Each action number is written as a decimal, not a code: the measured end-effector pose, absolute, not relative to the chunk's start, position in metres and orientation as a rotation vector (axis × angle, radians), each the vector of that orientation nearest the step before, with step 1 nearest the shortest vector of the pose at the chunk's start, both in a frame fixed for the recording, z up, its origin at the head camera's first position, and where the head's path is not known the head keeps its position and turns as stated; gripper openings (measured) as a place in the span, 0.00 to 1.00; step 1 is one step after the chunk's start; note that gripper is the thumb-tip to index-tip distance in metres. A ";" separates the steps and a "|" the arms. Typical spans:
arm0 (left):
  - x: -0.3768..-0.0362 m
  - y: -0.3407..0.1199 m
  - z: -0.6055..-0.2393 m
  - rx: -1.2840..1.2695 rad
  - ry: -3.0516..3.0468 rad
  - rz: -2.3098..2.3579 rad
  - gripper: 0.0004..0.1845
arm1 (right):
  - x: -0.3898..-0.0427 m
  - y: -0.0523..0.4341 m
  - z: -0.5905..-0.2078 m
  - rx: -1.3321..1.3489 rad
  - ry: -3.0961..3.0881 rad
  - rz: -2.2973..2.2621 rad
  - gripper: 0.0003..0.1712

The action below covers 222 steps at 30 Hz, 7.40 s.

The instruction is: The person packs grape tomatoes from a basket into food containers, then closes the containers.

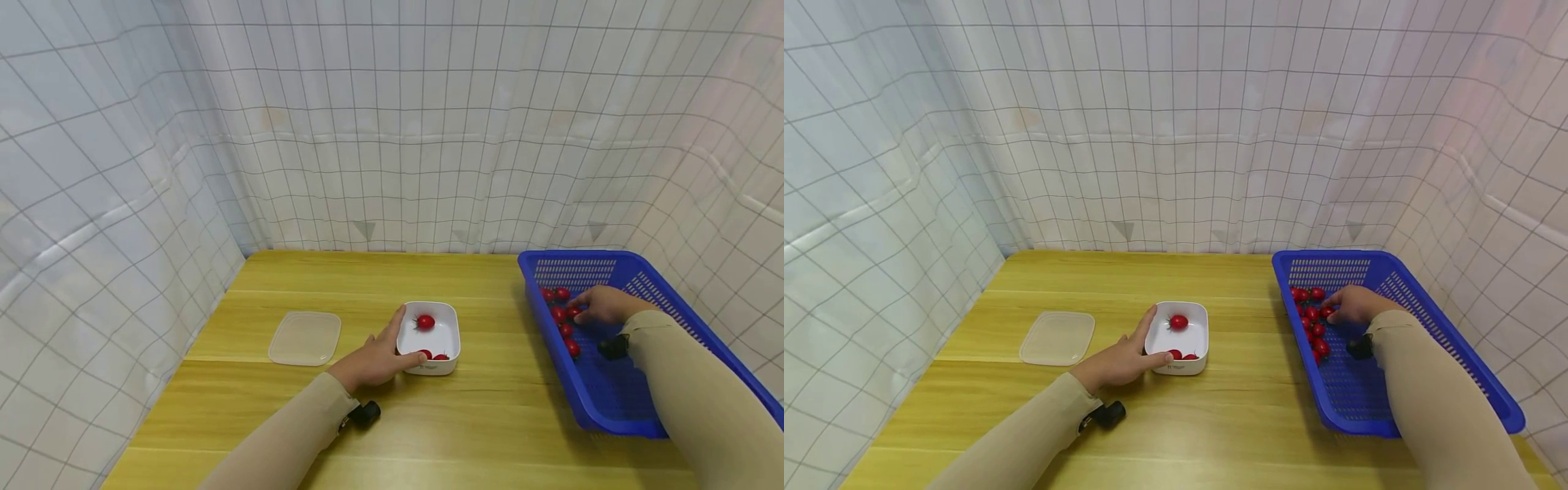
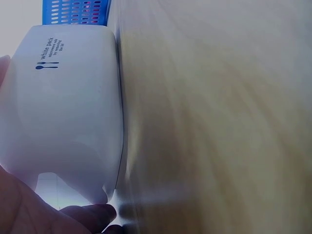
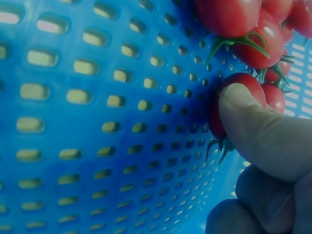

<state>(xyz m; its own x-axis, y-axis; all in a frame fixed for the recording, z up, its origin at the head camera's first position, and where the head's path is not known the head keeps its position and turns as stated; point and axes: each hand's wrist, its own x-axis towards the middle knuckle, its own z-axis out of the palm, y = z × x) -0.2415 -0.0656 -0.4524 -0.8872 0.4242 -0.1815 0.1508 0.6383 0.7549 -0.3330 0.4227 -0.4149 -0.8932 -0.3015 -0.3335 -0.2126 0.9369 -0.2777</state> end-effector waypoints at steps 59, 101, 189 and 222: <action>-0.241 -0.067 -0.449 0.449 2.542 1.085 0.60 | -0.327 0.411 -0.347 -0.497 2.866 -0.376 0.23; -0.239 -0.064 -0.445 0.445 2.556 1.063 0.62 | -0.299 0.178 -0.345 -0.878 2.591 -0.500 0.24; -0.244 -0.066 -0.444 0.381 2.538 1.039 0.63 | -0.338 0.406 -0.389 -0.310 2.906 -0.460 0.25; -0.242 -0.066 -0.444 0.367 2.565 1.024 0.62 | -0.344 0.407 -0.406 -0.344 2.879 -0.283 0.22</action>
<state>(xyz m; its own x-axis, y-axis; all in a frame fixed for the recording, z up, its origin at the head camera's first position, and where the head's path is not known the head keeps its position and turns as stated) -0.2423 -0.0661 -0.4440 -0.9037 0.3631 -0.2269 0.1069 0.7045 0.7016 -0.3439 0.4072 -0.4063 -0.9465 -0.2522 -0.2014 -0.2082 0.9539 -0.2160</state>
